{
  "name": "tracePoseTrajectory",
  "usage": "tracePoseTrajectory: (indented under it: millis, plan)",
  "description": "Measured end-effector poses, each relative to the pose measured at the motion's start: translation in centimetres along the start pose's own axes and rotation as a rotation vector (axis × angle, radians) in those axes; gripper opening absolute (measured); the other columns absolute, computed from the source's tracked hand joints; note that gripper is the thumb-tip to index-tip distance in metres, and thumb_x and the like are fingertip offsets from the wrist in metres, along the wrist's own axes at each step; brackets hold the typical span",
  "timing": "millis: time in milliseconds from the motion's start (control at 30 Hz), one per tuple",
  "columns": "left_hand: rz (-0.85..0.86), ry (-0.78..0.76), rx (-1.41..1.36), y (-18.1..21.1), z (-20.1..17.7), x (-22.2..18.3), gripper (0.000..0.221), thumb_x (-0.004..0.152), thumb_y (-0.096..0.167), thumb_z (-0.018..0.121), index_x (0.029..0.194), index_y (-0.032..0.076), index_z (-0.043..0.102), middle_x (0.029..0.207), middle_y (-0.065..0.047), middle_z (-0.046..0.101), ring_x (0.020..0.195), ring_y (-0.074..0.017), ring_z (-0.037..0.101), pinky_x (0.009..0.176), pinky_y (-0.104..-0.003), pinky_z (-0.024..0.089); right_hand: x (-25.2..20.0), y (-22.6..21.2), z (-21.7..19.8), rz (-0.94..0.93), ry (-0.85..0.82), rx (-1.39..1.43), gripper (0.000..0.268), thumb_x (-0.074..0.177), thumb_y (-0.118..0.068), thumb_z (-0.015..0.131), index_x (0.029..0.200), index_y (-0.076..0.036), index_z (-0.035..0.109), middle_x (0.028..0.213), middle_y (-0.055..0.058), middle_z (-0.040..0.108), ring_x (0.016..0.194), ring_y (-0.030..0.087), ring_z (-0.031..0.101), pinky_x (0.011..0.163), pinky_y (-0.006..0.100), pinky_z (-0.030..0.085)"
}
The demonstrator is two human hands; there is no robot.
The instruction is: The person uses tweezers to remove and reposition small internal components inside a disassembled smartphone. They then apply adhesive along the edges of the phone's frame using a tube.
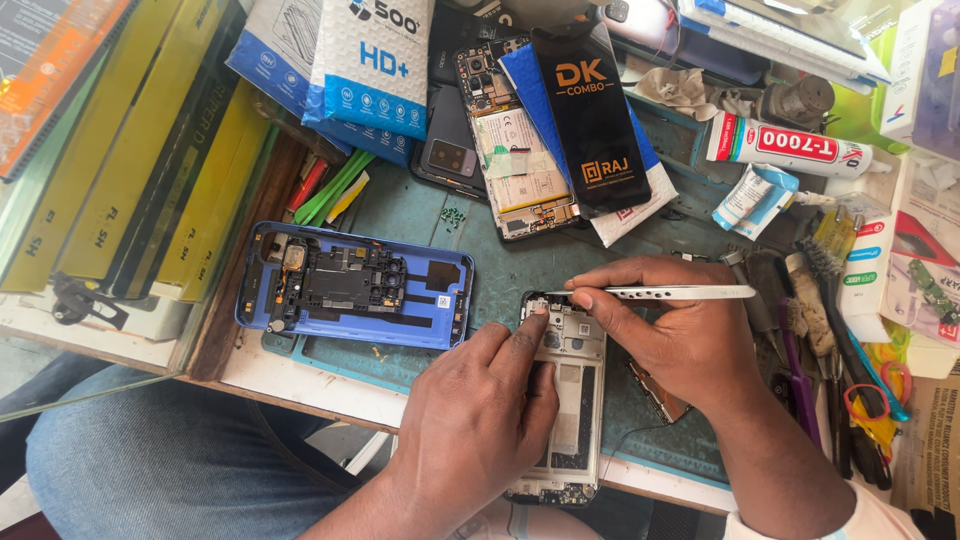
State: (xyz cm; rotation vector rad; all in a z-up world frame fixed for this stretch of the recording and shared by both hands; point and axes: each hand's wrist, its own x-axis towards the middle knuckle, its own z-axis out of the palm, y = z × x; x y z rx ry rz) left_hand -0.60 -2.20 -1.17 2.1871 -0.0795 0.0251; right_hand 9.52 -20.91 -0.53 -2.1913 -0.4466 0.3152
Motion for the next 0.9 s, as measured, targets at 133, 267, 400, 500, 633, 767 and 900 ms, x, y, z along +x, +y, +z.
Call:
tracePoseTrajectory:
  millis: [133,267,400,500,633,767,900]
  plan:
    - [0.003,0.003,0.015,-0.02,0.05,-0.01,0.043,0.09,0.016,0.068,0.128,-0.004,0.064,0.085,-0.014,0.062,0.074,-0.0312,0.066,0.064,-0.042,0.054,-0.04,-0.11,0.06,-0.046,0.016,-0.081,0.015,0.083,-0.013,0.083,0.097,-0.008,0.08,0.089,0.005,0.08,0.078,0.011,0.076,0.069,0.026,0.058]
    - [-0.008,-0.005,0.009,0.0,0.05,-0.02,0.043,0.09,0.016,0.068,0.128,-0.004,0.064,0.085,-0.014,0.063,0.073,-0.0304,0.066,0.063,-0.042,0.053,-0.11,-0.24,0.02,-0.069,0.023,-0.09,0.015,0.084,-0.013,0.083,0.097,-0.008,0.079,0.091,0.005,0.08,0.079,0.011,0.076,0.069,0.026,0.058]
    - [-0.005,0.005,0.006,0.04,0.01,-0.07,0.042,0.09,0.016,0.068,0.127,-0.005,0.064,0.085,-0.014,0.063,0.074,-0.0304,0.066,0.063,-0.042,0.054,-0.15,-0.32,0.06,-0.074,0.026,-0.085,0.014,0.085,-0.013,0.082,0.098,-0.007,0.079,0.092,0.006,0.08,0.08,0.011,0.077,0.07,0.026,0.058]
    - [-0.019,-0.013,0.015,0.03,0.07,-0.01,0.041,0.091,0.016,0.068,0.127,-0.004,0.065,0.084,-0.014,0.062,0.073,-0.0306,0.066,0.063,-0.042,0.053,-0.22,-0.27,0.11,-0.063,0.026,-0.087,0.014,0.085,-0.013,0.082,0.098,-0.007,0.079,0.091,0.005,0.08,0.081,0.011,0.076,0.071,0.026,0.058]
    - [0.001,0.011,0.008,0.13,-0.04,0.0,0.043,0.09,0.016,0.068,0.128,-0.004,0.064,0.085,-0.014,0.063,0.073,-0.0308,0.066,0.063,-0.042,0.054,-0.11,-0.12,-0.16,0.006,0.013,0.01,0.013,0.086,-0.013,0.08,0.098,-0.007,0.08,0.092,0.004,0.081,0.082,0.01,0.075,0.071,0.025,0.058]
    - [-0.002,0.008,0.015,0.16,-0.07,-0.04,0.042,0.091,0.016,0.068,0.128,-0.004,0.065,0.085,-0.014,0.063,0.073,-0.031,0.066,0.063,-0.042,0.053,-0.11,-0.25,-0.05,-0.035,0.016,-0.027,0.013,0.085,-0.012,0.081,0.098,-0.007,0.079,0.091,0.005,0.08,0.081,0.011,0.075,0.071,0.026,0.057]
    - [-0.008,0.011,0.001,0.14,-0.1,-0.11,0.041,0.091,0.016,0.068,0.127,-0.004,0.065,0.086,-0.014,0.063,0.074,-0.031,0.066,0.063,-0.042,0.053,-0.21,-0.47,0.0,-0.061,0.018,-0.08,0.013,0.084,-0.012,0.081,0.096,-0.007,0.079,0.09,0.005,0.08,0.079,0.011,0.076,0.069,0.026,0.058]
